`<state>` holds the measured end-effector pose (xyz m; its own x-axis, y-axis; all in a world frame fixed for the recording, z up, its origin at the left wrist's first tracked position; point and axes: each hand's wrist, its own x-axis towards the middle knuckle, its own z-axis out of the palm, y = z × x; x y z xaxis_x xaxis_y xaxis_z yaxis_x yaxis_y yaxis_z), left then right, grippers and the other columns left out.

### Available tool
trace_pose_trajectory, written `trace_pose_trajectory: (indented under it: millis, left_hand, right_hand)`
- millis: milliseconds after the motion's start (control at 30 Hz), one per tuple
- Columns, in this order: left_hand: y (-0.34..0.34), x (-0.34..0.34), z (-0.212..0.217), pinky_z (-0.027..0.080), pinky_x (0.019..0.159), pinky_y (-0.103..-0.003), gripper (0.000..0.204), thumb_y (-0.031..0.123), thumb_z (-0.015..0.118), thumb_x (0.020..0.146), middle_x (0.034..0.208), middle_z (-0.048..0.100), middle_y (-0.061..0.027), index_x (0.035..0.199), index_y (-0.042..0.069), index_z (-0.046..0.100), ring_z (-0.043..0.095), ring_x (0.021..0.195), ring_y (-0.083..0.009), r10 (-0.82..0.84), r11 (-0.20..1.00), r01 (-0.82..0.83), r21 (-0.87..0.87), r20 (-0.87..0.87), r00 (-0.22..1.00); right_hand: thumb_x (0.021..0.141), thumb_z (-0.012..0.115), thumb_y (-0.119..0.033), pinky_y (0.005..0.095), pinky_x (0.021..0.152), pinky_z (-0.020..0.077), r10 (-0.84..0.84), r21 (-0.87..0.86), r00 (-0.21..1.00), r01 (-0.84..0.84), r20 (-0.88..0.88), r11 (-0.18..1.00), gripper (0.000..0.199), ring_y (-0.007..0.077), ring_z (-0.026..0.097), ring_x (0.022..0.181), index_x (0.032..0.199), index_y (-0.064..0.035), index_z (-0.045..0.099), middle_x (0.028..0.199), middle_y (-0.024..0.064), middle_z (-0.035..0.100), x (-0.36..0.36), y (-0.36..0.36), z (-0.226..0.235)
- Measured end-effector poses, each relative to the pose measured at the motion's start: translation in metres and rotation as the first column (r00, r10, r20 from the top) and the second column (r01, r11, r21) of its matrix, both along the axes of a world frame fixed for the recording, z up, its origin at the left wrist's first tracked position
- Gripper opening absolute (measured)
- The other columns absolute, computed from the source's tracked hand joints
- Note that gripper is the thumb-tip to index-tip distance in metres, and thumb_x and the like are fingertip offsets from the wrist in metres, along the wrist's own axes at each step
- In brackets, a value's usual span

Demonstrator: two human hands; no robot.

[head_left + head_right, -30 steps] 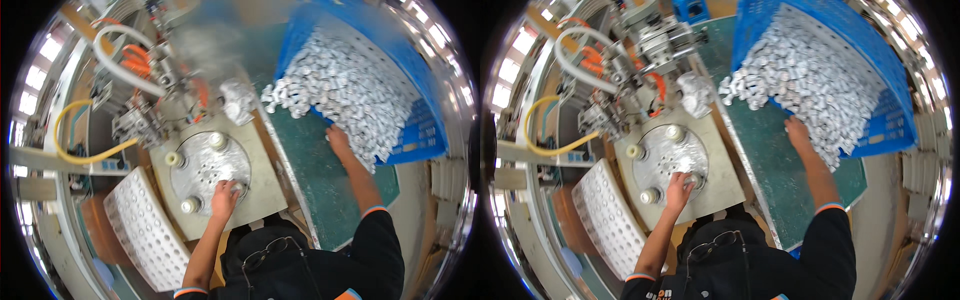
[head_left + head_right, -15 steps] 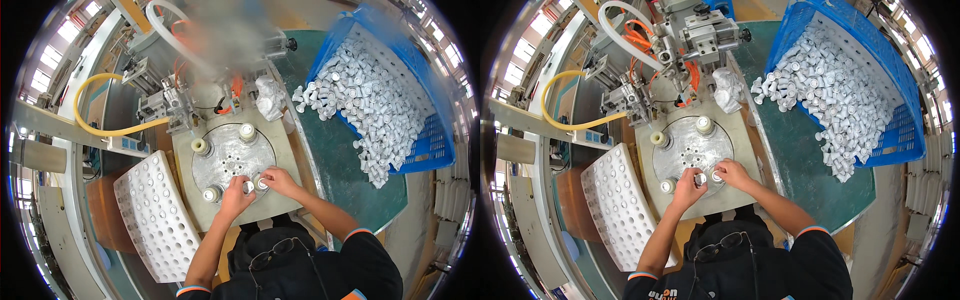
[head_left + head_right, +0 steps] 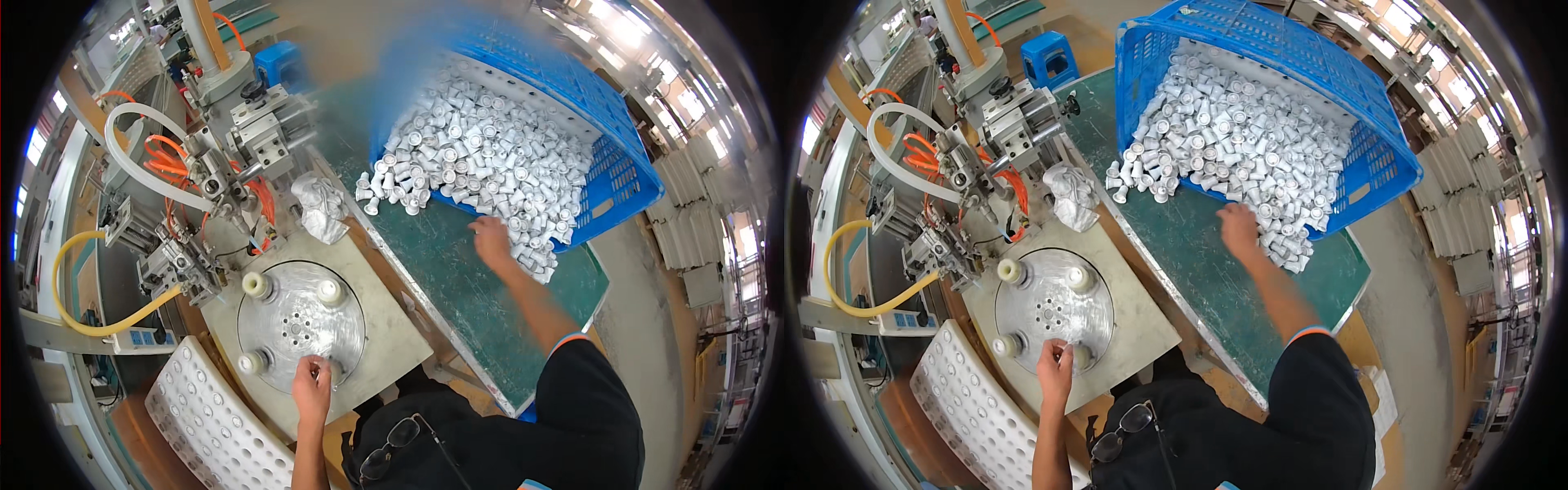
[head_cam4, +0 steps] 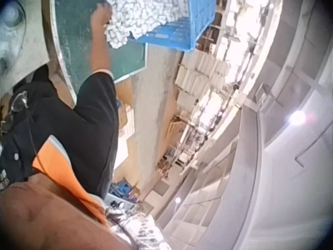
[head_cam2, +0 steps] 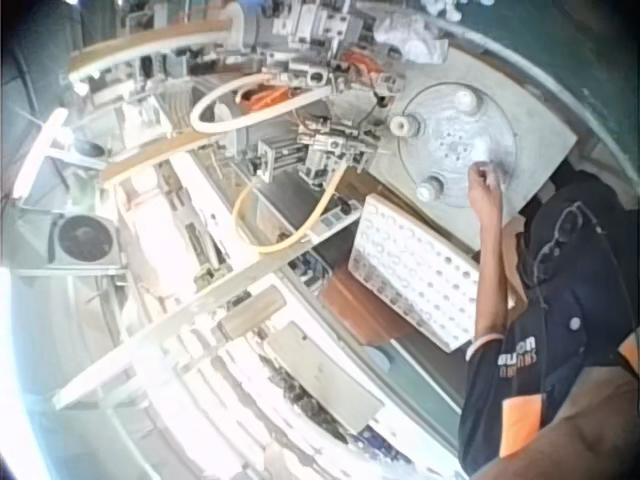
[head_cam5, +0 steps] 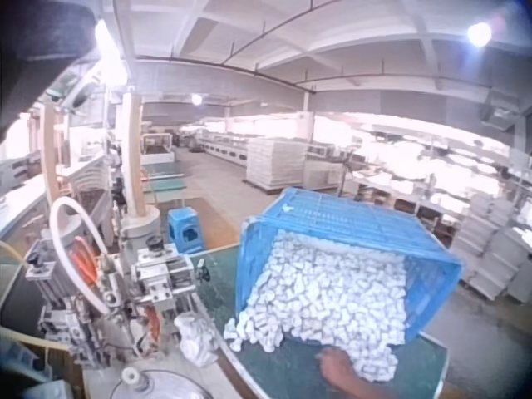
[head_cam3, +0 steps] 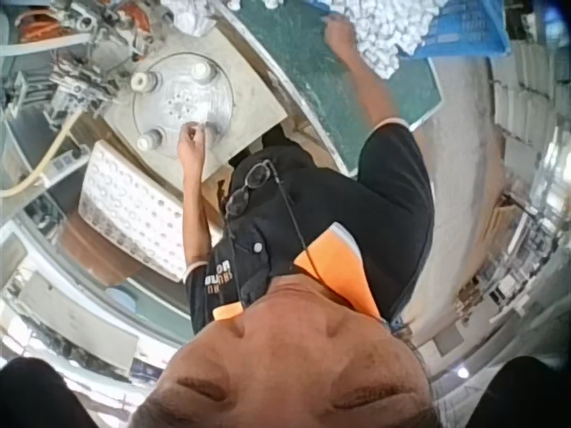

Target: The person wipes a rotary machine platform with a cloth, then places LED components and bulb bases onto the rotating fixtures. They snap a diffuser cap onto an assembled bulb by hand and pick up the component tray.

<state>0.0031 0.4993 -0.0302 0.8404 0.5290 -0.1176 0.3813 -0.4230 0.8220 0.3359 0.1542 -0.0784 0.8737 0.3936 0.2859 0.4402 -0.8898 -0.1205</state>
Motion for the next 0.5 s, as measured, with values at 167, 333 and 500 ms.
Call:
trace_pose_trajectory:
  millis: [167,333,500]
  left_hand:
    - [-0.010,0.028,-0.032,0.048,0.064,-0.038,0.049,0.026,0.069,0.076,0.080,0.060,-0.0119,0.118,0.012,0.049,0.061,0.073,-0.0278,0.020,0.988,0.019,0.154,-0.244,0.970]
    - [-0.012,0.043,-0.039,0.049,0.067,-0.044,0.038,0.030,0.065,0.080,0.100,0.059,-0.0116,0.111,0.014,0.050,0.062,0.084,-0.0332,-0.155,0.957,0.207,0.202,-0.247,0.957]
    - [-0.007,0.039,-0.046,0.049,0.068,-0.044,0.040,0.028,0.065,0.081,0.097,0.060,-0.0143,0.112,0.009,0.047,0.062,0.084,-0.0340,-0.271,0.927,0.330,0.177,-0.292,0.917]
  right_hand:
    - [0.077,0.051,-0.005,0.0406,0.076,0.0455,0.236,-0.377,0.942,-0.313,-0.238,0.871,0.014,0.0291,0.057,0.090,0.088,-0.0074,0.059,0.092,0.0134,0.059,0.036,-0.017,-0.005]
    - [0.080,0.049,-0.010,0.0430,0.063,0.0470,0.314,-0.494,0.897,-0.435,-0.312,0.753,0.010,0.0308,0.063,0.074,0.089,-0.0067,0.052,0.080,0.0140,0.061,0.047,-0.015,-0.014]
    - [0.076,0.053,-0.010,0.0452,0.056,0.0442,0.489,-0.525,0.847,-0.518,-0.206,0.675,0.002,0.0302,0.061,0.058,0.078,-0.0091,0.053,0.062,0.0122,0.060,0.063,-0.029,-0.053]
